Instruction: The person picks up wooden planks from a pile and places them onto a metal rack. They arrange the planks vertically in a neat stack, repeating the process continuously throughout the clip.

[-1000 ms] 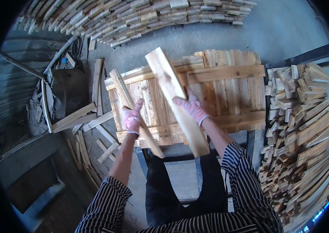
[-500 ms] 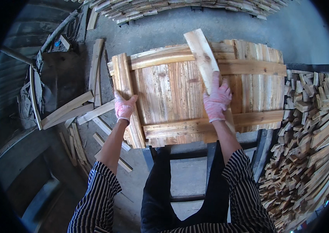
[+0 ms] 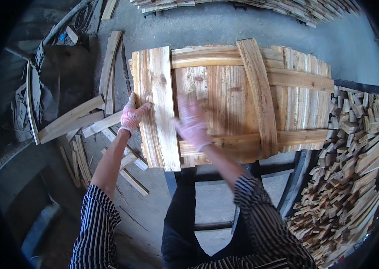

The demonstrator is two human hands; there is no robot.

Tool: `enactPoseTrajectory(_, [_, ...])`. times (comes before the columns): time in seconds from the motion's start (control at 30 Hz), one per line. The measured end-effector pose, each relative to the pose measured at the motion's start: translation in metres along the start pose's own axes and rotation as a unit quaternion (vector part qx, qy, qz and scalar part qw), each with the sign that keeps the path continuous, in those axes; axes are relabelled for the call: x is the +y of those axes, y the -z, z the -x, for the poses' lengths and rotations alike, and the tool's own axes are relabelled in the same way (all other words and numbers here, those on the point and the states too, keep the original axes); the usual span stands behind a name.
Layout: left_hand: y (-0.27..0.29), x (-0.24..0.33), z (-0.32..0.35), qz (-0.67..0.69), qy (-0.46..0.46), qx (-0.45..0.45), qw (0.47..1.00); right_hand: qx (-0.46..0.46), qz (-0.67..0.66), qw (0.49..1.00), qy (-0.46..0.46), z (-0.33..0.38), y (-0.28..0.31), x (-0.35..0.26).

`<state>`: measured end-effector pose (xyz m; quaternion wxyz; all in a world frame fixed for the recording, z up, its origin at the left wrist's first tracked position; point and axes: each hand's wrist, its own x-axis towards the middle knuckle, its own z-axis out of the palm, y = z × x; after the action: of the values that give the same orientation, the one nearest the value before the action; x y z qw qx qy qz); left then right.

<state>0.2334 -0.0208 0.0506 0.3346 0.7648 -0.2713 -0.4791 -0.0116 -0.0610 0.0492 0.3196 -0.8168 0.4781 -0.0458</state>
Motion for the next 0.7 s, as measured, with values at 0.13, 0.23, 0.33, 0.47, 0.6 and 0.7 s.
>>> enactPoseTrajectory(0.13, [0.024, -0.044, -0.005, -0.27, 0.077, 0.032, 0.959, 0.042, 0.281, 0.919, -0.273, 0.003, 0.116, 0.066])
enactPoseTrajectory(0.23, [0.016, -0.067, -0.05, -0.076, 0.165, -0.074, 0.981, 0.096, 0.183, 0.94, -0.272, 0.021, 0.128, 0.17])
enactPoseTrajectory(0.33, [0.009, -0.058, -0.049, 0.049, 0.135, -0.1, 0.985, 0.113, 0.258, 0.924, -0.259, 0.026, 0.133, 0.172])
enactPoseTrajectory(0.47, [0.01, -0.038, -0.03, -0.075, 0.18, -0.121, 0.973, 0.058, 0.292, 0.908, -0.293, 0.008, 0.103, 0.071])
enactPoseTrajectory(0.6, [-0.016, 0.008, -0.024, -0.087, 0.122, -0.097, 0.984, 0.05, -0.106, 0.958, -0.26, -0.013, 0.038, -0.003])
enactPoseTrajectory(0.7, [0.067, -0.094, -0.007, 0.009, 0.11, -0.064, 0.992, -0.056, -0.094, 0.983, -0.15, 0.002, -0.009, -0.06])
